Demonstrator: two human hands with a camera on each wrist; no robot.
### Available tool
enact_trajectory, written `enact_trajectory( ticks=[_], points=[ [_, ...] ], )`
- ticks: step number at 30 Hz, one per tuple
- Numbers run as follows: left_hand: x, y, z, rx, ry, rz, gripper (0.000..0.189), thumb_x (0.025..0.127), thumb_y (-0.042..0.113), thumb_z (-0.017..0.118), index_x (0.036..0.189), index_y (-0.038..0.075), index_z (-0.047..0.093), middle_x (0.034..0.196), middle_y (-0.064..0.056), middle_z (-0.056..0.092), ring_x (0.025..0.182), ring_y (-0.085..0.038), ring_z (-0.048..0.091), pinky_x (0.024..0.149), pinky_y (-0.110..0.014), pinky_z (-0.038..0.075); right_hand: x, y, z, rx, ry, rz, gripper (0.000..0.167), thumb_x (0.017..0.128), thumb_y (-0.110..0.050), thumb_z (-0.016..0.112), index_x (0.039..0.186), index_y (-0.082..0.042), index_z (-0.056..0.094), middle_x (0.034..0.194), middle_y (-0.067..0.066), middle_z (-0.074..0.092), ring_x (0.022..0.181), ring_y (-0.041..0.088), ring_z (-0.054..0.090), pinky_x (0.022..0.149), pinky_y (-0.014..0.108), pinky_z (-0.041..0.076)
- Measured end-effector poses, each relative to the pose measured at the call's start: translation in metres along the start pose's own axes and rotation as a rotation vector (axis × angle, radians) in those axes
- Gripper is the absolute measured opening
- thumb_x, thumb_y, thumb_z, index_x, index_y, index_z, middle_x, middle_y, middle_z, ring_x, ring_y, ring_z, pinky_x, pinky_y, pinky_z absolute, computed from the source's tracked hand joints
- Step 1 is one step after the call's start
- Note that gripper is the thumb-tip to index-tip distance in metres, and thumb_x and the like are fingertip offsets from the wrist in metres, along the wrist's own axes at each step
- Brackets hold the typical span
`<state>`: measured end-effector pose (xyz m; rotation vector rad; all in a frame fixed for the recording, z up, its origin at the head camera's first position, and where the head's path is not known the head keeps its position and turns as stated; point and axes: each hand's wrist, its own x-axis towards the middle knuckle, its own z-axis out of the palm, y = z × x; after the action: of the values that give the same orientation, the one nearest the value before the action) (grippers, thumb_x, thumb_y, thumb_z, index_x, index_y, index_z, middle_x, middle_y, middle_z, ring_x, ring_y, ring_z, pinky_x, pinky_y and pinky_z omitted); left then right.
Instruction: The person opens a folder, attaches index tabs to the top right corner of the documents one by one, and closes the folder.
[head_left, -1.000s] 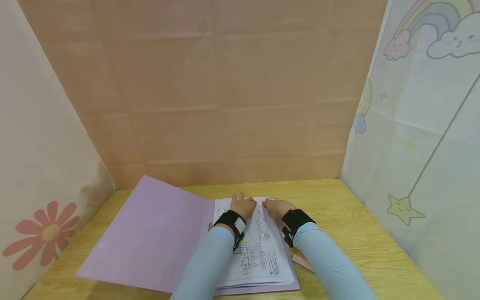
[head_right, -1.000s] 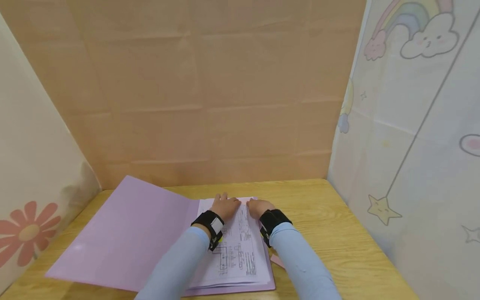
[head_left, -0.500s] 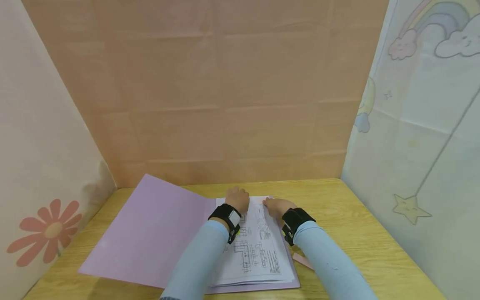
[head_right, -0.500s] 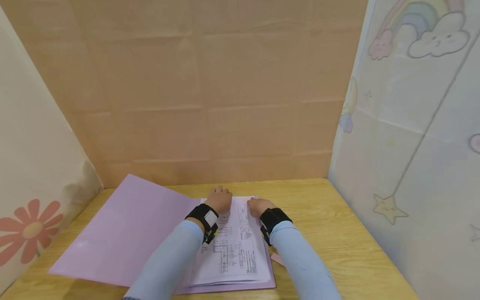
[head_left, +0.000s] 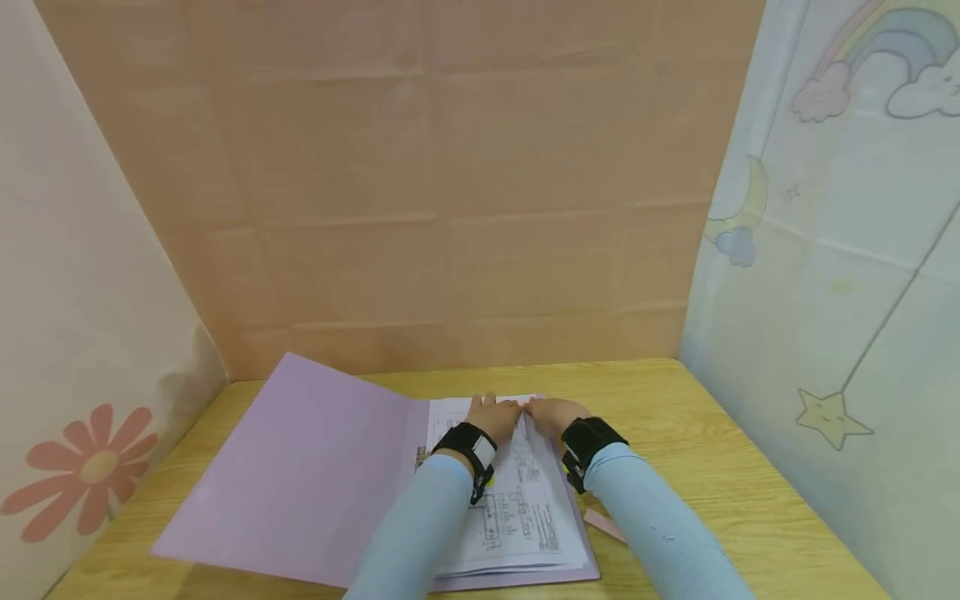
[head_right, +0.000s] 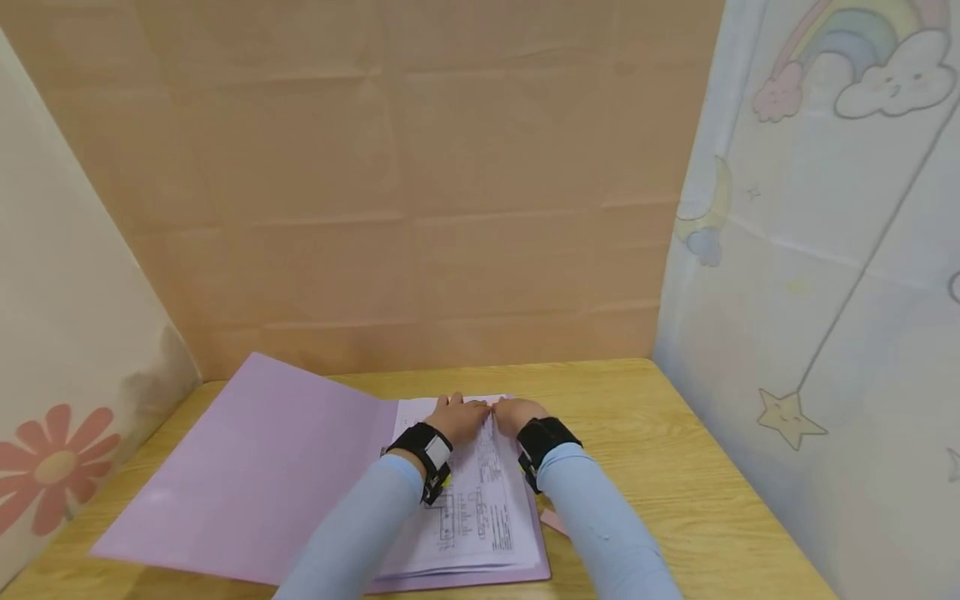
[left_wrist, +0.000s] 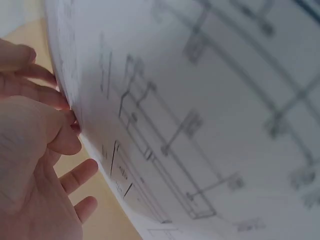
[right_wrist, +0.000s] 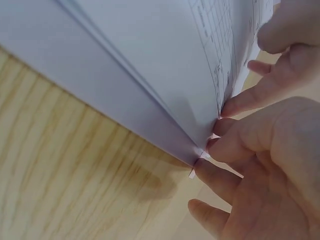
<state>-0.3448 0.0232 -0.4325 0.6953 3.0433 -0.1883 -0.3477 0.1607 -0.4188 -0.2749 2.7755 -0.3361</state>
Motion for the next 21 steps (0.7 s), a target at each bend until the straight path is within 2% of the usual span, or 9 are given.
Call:
enact_trajectory(
  ticks=[3,8,11,15,21],
  points=[
    [0.000,-0.005,-0.001,-0.022,-0.013,-0.006,0.037,0.102,0.024,0.047,0.138,0.032,0.053,0.142,0.013,0.051,0.135,-0.028,0.039,0.107,-0.050,0.029,0.002,0.000,0.000,-0.015,0.003,-0.023,0.041,0.105,-0.012,0.036,0.145,-0.005,0.041,0.148,0.018,0.041,0.136,0.035,0.040,0.111,0.050,0.031],
    [0.004,-0.010,0.006,-0.040,-0.006,-0.021,0.037,0.101,0.023,0.049,0.137,0.033,0.054,0.142,0.014,0.052,0.131,-0.029,0.042,0.104,-0.051,0.030,0.005,0.000,0.002,0.005,0.013,-0.052,0.039,0.102,-0.005,0.043,0.141,-0.003,0.045,0.142,0.017,0.048,0.128,0.032,0.048,0.109,0.049,0.035],
    [0.002,-0.009,0.006,-0.037,0.001,-0.020,0.037,0.102,0.023,0.048,0.137,0.032,0.054,0.142,0.013,0.051,0.129,-0.030,0.044,0.104,-0.052,0.030,0.007,0.001,0.002,0.018,0.016,-0.063,0.037,0.100,-0.001,0.045,0.137,-0.003,0.050,0.133,0.015,0.055,0.116,0.028,0.054,0.104,0.047,0.040],
    [-0.006,-0.003,0.000,-0.053,-0.007,-0.024,0.038,0.102,0.022,0.047,0.139,0.031,0.052,0.144,0.014,0.049,0.131,-0.030,0.043,0.108,-0.053,0.028,0.006,0.003,-0.005,-0.001,0.013,-0.075,0.035,0.098,0.002,0.047,0.131,-0.003,0.057,0.124,0.014,0.060,0.104,0.026,0.057,0.097,0.045,0.046],
    [-0.006,0.001,-0.006,-0.075,-0.044,-0.028,0.040,0.103,0.023,0.045,0.142,0.032,0.048,0.146,0.015,0.047,0.130,-0.029,0.042,0.107,-0.052,0.027,0.007,0.001,-0.014,-0.091,0.102,-0.127,0.032,0.101,-0.005,0.045,0.130,-0.002,0.058,0.130,0.015,0.059,0.121,0.033,0.055,0.104,0.046,0.042]
  ],
)
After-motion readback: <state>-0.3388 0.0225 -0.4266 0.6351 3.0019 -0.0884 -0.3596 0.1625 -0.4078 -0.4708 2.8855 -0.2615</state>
